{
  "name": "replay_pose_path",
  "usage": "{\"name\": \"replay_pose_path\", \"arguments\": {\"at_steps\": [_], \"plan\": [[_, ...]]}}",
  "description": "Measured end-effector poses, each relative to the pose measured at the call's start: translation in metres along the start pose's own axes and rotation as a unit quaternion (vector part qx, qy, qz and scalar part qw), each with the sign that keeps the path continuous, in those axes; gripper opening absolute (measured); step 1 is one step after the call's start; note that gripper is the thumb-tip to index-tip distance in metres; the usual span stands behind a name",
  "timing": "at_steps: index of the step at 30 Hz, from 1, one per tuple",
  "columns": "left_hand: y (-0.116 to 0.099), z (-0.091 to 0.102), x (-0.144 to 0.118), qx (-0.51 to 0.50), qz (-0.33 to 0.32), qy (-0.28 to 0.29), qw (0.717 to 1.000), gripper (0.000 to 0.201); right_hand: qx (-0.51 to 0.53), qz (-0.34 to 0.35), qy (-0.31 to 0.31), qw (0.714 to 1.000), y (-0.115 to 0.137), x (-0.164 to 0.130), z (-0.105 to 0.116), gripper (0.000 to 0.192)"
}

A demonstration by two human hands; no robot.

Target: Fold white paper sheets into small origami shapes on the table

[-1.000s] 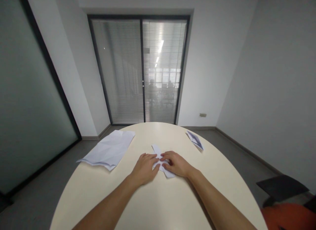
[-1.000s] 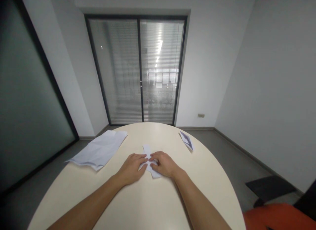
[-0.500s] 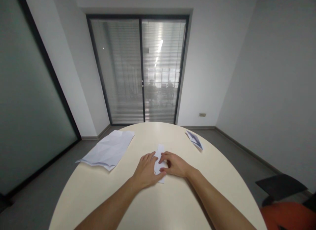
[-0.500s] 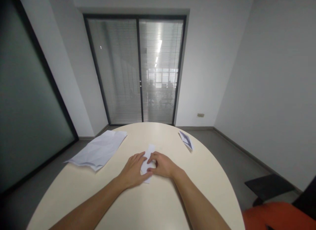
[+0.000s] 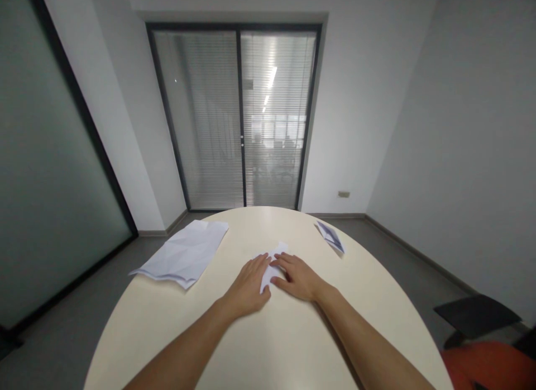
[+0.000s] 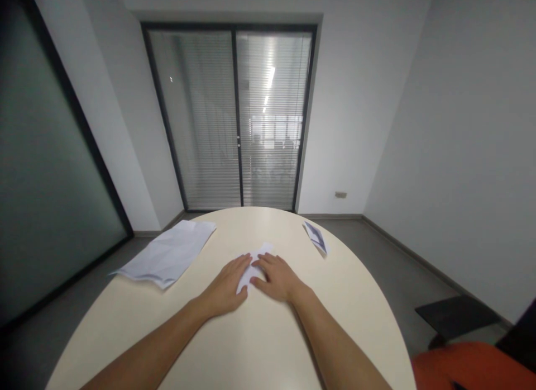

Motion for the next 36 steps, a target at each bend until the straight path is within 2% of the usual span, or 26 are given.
{"name": "replay_pose_path", "arguments": {"at_steps": [3, 8, 14, 19, 24, 28, 36], "plan": [[-0.003, 0.003, 0.001, 0.008, -0.028, -0.013, 0.999, 0.063, -0.021, -0.027, -0.013, 0.999, -0.003, -0.001, 0.006, 0.053], [-0.009, -0.001, 0.001, 0.02, -0.049, 0.028, 0.998, 0.055, -0.035, -0.04, -0.033, 0.998, -0.003, 0.0, 0.011, 0.051], [-0.01, 0.003, -0.001, 0.002, -0.063, 0.016, 0.998, 0.042, -0.024, -0.133, 0.008, 0.991, -0.024, -0.002, 0.0, 0.056], [-0.004, 0.003, -0.001, -0.022, -0.05, 0.014, 0.998, 0.041, -0.007, -0.192, 0.034, 0.981, -0.039, -0.004, -0.005, 0.065], [-0.003, 0.0, 0.0, -0.023, -0.052, 0.007, 0.998, 0.045, -0.02, -0.234, 0.021, 0.972, -0.05, -0.006, -0.002, 0.069], [0.002, -0.002, 0.002, 0.001, -0.026, 0.001, 1.0, 0.046, -0.034, -0.252, 0.01, 0.967, -0.058, -0.007, -0.002, 0.07], [0.009, -0.004, 0.002, 0.026, 0.032, 0.021, 0.999, 0.046, -0.086, -0.25, -0.04, 0.964, -0.048, -0.009, 0.01, 0.058]]}}
Point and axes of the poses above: each hand's wrist, its own x-axis towards the middle knuckle, its own z-axis out of the back of the hand, y = z × x, the point moved 8 cm from there along x, towards the middle knuckle, and after that the axes turned 10 degrees about y, right-handed, at the moved point
